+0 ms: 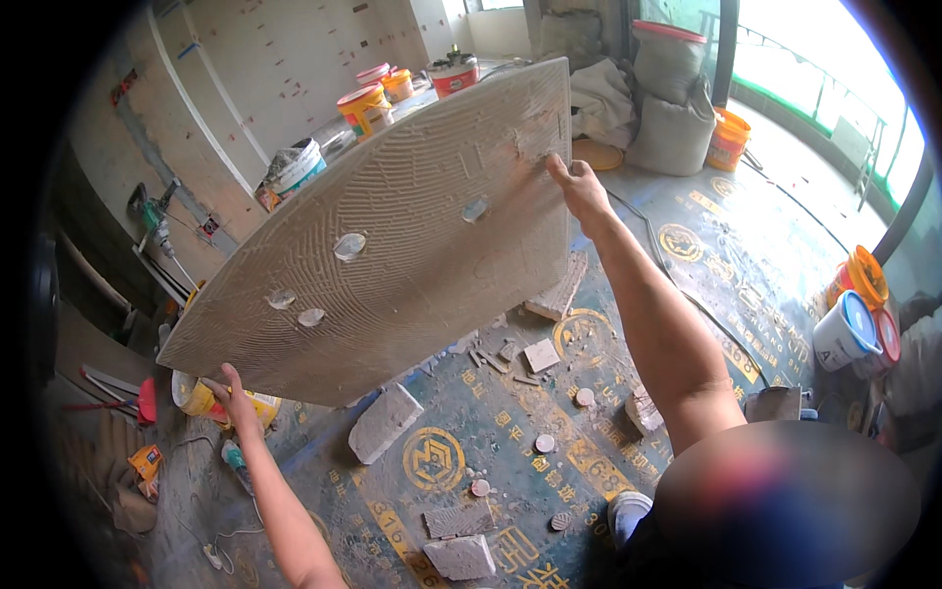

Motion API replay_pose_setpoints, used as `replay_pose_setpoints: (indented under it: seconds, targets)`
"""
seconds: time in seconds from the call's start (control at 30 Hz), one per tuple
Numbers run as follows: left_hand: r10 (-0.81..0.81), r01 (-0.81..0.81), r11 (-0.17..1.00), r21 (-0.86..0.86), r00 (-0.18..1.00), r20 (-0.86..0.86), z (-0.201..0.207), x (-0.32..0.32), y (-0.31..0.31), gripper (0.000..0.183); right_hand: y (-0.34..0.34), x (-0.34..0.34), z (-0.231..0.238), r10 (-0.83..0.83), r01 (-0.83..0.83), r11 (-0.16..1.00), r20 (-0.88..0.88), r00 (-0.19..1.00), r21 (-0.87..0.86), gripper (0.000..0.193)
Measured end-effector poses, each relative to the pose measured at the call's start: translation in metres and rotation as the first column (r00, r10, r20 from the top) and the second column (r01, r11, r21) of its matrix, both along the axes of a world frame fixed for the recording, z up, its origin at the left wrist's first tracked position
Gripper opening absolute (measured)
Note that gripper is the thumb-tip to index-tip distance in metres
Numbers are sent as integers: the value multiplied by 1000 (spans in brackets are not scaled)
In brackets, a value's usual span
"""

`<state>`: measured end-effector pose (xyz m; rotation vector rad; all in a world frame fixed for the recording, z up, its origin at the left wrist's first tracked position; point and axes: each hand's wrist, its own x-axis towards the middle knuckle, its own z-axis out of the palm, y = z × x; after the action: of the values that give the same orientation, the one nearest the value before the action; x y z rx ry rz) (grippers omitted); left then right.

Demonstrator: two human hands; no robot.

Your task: The person uses an angle grinder to cut a large ceramic tile on the floor. They flip the tile over to inspect the back and then continue cutting along marked lines to create circular holes.

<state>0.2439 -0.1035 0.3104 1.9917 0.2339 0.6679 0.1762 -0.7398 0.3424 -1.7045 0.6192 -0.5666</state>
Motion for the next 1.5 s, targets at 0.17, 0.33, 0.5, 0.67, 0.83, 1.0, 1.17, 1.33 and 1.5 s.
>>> replay_pose_setpoints:
  seconds: [0.17, 0.33, 0.5, 0.67, 0.83, 1.0, 1.17, 1.33, 1.5]
  targets:
    - [279, -287, 953, 98, 956, 86, -4, 21, 11, 101, 2, 5, 0, -62, 57, 985, -26, 998, -164, 82]
    - [90, -424, 756, 499, 822, 563, 51, -10, -48, 83, 7, 4, -1, -86, 70, 966, -50, 995, -251, 80]
    - [-282, -336, 658, 674, 720, 634, 99, -16, -121, 76, -2, 10, -6, -60, 52, 980, -34, 998, -194, 80]
    - [-235, -358, 585, 727, 783, 575, 118, -5, -154, 71, 1, 14, -4, -64, 61, 984, -11, 998, -168, 82]
    - [-216, -315, 578, 753, 831, 513, 116, 7, -152, 68, 2, 12, -7, -43, 40, 997, -41, 998, -72, 85]
    - [-261, -338, 591, 733, 779, 570, 118, 27, -156, 69, -49, -11, 41, -56, 33, 989, 165, 985, 143, 50]
    - [-249, -373, 581, 723, 765, 594, 110, 45, -146, 72, 42, -74, 133, 467, -381, 884, 500, 729, -270, 17]
    - [-236, -392, 588, 708, 754, 613, 112, 68, -150, 76, 84, -178, 186, 579, 454, 0, 371, 726, -891, 28]
    - [-249, -406, 587, 701, 733, 633, 107, 74, -151, 77, 113, -226, 183, 872, 408, -1, 199, 447, -913, 28]
